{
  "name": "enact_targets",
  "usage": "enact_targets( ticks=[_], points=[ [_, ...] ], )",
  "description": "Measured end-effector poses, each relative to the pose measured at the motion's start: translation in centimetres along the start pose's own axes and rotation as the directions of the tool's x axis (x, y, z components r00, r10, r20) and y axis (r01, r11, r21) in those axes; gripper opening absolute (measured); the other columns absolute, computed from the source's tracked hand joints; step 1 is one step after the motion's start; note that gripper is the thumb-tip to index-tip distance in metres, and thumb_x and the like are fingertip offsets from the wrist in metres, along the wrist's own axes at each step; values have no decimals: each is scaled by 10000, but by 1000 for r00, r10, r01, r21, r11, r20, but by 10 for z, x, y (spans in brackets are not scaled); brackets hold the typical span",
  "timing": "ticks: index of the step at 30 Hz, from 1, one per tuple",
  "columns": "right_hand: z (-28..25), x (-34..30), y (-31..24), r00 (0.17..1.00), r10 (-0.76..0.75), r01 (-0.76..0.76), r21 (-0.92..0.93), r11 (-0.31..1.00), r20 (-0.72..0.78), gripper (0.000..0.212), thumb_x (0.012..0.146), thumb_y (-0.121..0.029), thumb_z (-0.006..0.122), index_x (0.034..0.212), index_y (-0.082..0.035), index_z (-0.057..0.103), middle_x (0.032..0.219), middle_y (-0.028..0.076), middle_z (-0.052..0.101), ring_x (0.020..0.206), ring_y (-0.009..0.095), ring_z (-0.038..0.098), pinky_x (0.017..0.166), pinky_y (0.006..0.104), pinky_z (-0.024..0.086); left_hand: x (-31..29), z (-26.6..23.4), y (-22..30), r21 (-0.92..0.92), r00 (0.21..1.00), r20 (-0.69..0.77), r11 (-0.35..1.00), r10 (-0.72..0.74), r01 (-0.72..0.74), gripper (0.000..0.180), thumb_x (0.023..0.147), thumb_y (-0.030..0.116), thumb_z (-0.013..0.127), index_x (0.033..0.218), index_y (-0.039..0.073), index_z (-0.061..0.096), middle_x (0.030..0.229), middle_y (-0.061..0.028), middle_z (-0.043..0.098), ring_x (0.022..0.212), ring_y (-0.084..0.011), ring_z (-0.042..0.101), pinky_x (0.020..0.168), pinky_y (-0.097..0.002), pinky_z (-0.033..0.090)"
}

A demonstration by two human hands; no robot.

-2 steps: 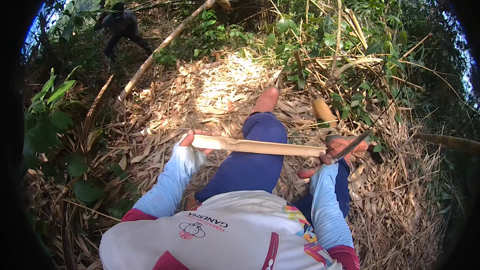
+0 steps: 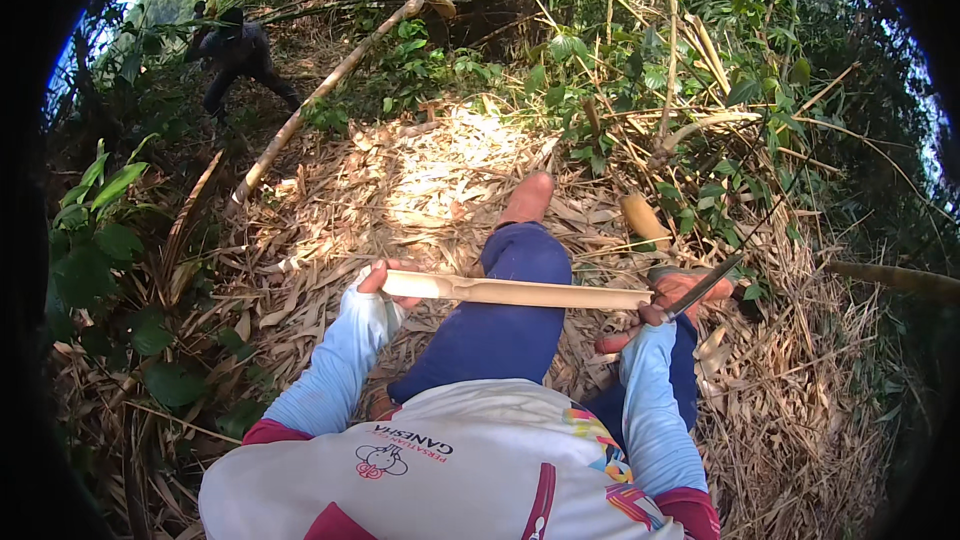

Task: The person sits on the ground in a bamboo grove and uses a large machete to split a long bamboo pole into thin strips. They hold the bamboo vertically and repeatedly strike it with the machete to separate the material.

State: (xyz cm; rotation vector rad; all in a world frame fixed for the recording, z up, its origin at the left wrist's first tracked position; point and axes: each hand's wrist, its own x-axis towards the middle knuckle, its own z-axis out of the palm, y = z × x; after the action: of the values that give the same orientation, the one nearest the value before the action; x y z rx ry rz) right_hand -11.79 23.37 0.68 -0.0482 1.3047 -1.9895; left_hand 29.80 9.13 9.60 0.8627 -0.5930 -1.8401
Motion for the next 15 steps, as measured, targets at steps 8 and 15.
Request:
enact_targets(
  ticks=[8, 15],
  points=[
    [23, -38, -54, 996, -58, 67, -165, 984, 62, 195, 807, -109, 688, 859, -37, 515, 621, 41, 500, 489, 141, 467, 471, 267, 425, 4, -2, 13, 829, 803, 526, -379, 280, -411, 472, 773, 303, 800, 1133, 41, 642, 1160, -155, 650, 1148, -299, 571, 1043, -446, 357],
    [48, -67, -79, 969, -208, 215, -45, 976, 134, 430, 780, -97, 750, 1074, -64, 438, 815, 72, 519, 606, 142, 521, 526, 302, 490, -14, 73, 4, 804, 841, 536, -259, -75, -536, 460, 744, 225, 802, 1140, 31, 674, 960, -186, 688, 941, -325, 665, 898, -410, 480]
  ],
)
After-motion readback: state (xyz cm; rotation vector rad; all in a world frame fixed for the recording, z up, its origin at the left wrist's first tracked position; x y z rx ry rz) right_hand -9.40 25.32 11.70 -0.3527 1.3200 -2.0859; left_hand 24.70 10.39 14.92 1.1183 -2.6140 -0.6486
